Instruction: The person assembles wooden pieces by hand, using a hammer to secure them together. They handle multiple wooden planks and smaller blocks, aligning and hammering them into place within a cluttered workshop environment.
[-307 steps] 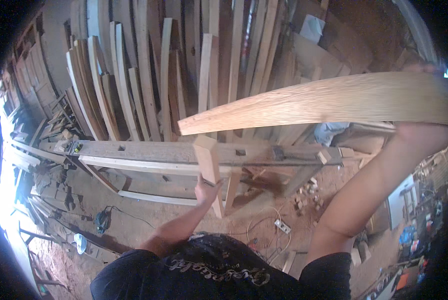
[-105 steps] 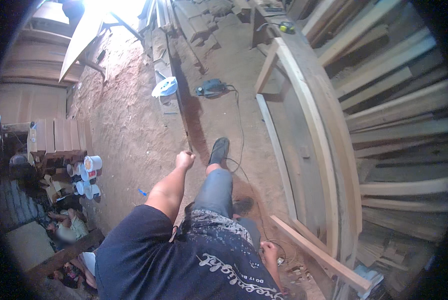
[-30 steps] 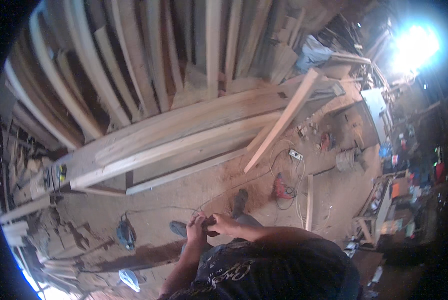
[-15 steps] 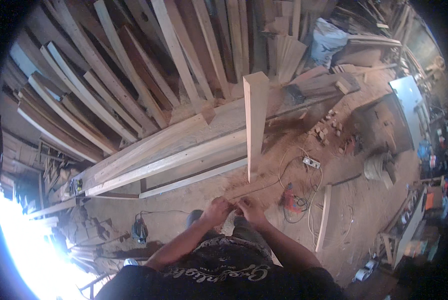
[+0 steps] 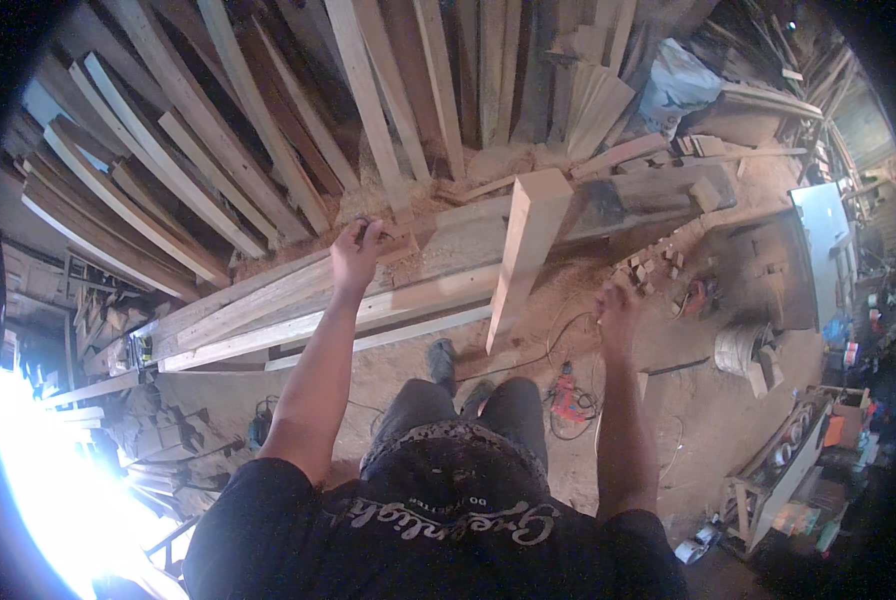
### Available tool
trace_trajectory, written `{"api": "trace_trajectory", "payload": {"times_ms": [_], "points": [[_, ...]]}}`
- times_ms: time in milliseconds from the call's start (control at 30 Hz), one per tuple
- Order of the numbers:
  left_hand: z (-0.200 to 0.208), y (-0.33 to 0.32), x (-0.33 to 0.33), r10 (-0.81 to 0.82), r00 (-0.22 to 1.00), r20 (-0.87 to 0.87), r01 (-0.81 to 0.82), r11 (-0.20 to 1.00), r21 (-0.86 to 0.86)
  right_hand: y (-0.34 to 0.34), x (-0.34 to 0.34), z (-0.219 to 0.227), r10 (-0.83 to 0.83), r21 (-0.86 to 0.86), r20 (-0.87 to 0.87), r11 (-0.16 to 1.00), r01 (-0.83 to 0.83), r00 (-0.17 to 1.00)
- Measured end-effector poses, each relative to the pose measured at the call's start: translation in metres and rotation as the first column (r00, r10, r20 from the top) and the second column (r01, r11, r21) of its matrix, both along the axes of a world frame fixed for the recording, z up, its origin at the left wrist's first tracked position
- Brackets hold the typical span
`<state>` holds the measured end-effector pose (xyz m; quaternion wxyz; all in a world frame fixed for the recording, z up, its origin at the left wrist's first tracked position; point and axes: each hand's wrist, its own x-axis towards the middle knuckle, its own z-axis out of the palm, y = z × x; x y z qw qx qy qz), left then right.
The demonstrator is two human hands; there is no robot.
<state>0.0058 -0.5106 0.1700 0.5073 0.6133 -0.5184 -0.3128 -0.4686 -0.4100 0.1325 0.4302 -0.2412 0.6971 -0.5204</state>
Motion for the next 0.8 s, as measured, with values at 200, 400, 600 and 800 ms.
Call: {"api": "trace_trajectory", "payload": {"times_ms": [200,400,600,800], "points": [[-0.021,-0.008,-0.008,0.032,0.997,0.070,-0.034,0.999,0.024,-0.079,-0.091,0.001,0.197,-0.021,-0.585,0.966,-0.258,0.787],[-0.043,-0.008,-0.011,0.062,0.979,0.196,-0.025,0.983,-0.181,-0.164,-0.124,0.037,0.366,0.348,-0.931,0.888,-0.302,0.005],[-0.025,-0.010,-0.014,0.061,0.943,0.328,0.020,0.971,-0.239,-0.203,-0.134,0.040,0.746,0.819,-0.555,0.568,-0.085,-0.368],[-0.026,-0.008,-0.012,0.063,0.932,0.357,0.030,0.968,-0.249,-0.158,-0.097,0.099,0.957,0.865,-0.219,0.281,-0.415,0.191]]}}
